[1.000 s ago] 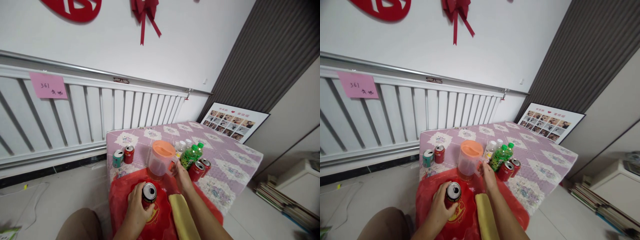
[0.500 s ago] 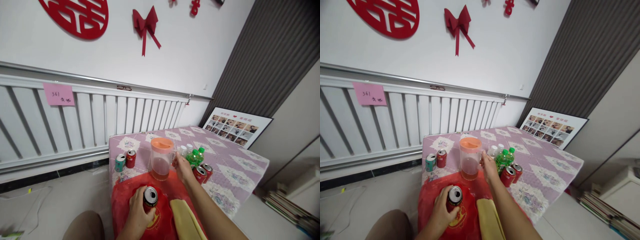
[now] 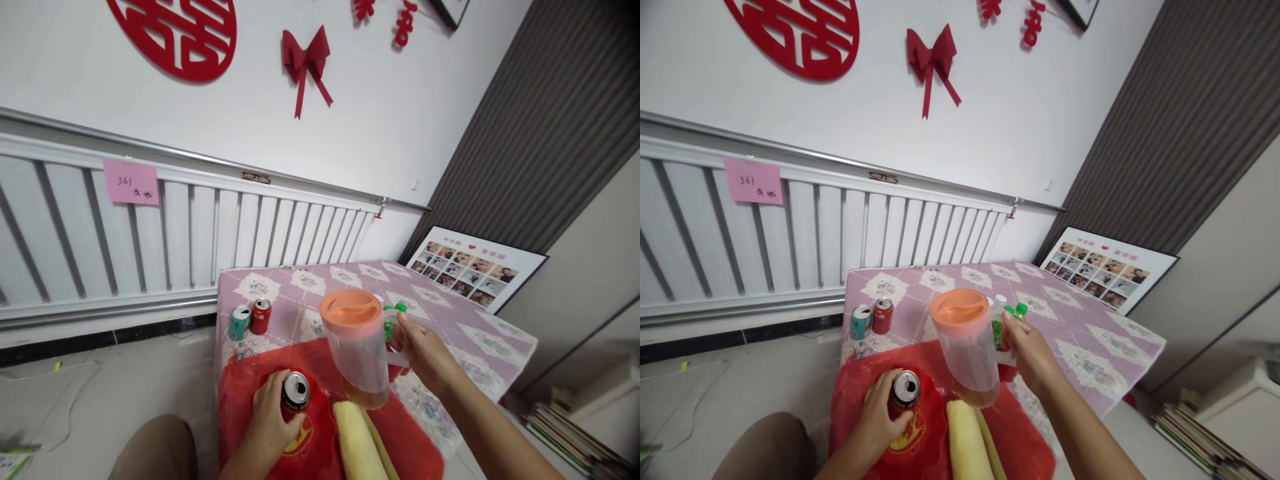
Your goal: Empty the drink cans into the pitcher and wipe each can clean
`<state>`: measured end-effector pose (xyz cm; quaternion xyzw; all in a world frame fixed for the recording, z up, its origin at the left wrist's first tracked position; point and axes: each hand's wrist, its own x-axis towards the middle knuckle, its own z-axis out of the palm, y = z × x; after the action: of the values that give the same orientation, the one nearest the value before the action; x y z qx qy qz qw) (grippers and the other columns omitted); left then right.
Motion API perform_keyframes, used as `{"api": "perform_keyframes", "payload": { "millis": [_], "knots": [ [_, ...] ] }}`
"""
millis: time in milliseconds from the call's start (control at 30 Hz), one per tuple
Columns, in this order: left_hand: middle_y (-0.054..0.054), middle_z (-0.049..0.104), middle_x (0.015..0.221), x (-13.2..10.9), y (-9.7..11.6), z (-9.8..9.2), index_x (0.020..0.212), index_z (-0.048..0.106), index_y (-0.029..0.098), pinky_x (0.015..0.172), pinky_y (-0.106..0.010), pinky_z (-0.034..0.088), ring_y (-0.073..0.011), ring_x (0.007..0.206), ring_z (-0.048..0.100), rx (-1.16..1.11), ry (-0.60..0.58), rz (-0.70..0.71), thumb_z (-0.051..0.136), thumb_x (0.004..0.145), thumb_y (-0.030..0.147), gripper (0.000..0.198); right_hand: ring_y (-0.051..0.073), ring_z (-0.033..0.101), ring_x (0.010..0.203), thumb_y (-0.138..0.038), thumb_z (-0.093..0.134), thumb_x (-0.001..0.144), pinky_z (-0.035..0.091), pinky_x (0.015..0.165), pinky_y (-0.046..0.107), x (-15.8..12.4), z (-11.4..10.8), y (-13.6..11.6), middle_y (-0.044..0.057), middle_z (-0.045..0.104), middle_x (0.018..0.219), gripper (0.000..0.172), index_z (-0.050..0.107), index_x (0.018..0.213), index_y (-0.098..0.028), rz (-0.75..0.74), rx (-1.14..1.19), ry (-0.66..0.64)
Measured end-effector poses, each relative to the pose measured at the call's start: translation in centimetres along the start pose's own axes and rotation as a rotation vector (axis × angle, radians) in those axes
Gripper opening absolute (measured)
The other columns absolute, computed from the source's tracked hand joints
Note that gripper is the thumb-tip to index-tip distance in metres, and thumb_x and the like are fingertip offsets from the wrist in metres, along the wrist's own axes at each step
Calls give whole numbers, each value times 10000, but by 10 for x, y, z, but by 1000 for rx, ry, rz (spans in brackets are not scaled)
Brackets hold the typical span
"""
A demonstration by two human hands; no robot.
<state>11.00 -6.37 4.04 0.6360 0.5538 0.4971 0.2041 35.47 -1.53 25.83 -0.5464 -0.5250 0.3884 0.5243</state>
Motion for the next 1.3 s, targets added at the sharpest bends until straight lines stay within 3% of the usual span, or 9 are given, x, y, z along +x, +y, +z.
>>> {"api": "perform_keyframes", "payload": {
  "millis": [300, 533, 767, 1000, 1300],
  "knots": [
    [-120, 615, 1252, 2, 6, -6, 1224, 522, 172, 1034, -497, 403, -309, 1182, 556, -6, -40, -23, 656, 602, 148, 636, 115, 242, 488, -800, 568, 654, 261, 491, 291, -26, -20, -3, -63, 270, 487, 627, 354, 459, -244, 48, -118, -16],
    [-108, 613, 1252, 3, 13, -12, 1221, 517, 189, 1031, -490, 400, -303, 1181, 556, -8, -59, -42, 675, 596, 125, 648, 106, 311, 502, -774, 524, 727, 257, 496, 263, -36, -23, -1, -45, 370, 510, 613, 526, 548, -187, 56, -312, -48],
    [-110, 602, 1257, 4, 12, -10, 1226, 489, 202, 1025, -505, 394, -307, 1192, 548, -11, -78, -46, 690, 593, 122, 669, 121, 388, 468, -726, 524, 760, 320, 462, 260, -40, -13, -5, -13, 471, 482, 571, 560, 559, -193, 10, -438, -95],
    [-114, 603, 1248, 4, 13, -11, 1220, 496, 184, 1021, -519, 396, -312, 1177, 555, -9, -73, -45, 704, 589, 117, 668, 147, 472, 541, -714, 532, 748, 385, 532, 270, -42, 2, -17, 11, 553, 540, 560, 617, 592, -183, -13, -506, -189],
    [-103, 603, 1239, 5, 15, -14, 1218, 499, 207, 1008, -509, 403, -310, 1154, 561, -15, -86, -58, 715, 587, 126, 671, 142, 460, 519, -691, 530, 750, 377, 519, 266, -37, 11, -15, -19, 504, 497, 534, 625, 597, -188, -76, -617, -199]
  ]
}}
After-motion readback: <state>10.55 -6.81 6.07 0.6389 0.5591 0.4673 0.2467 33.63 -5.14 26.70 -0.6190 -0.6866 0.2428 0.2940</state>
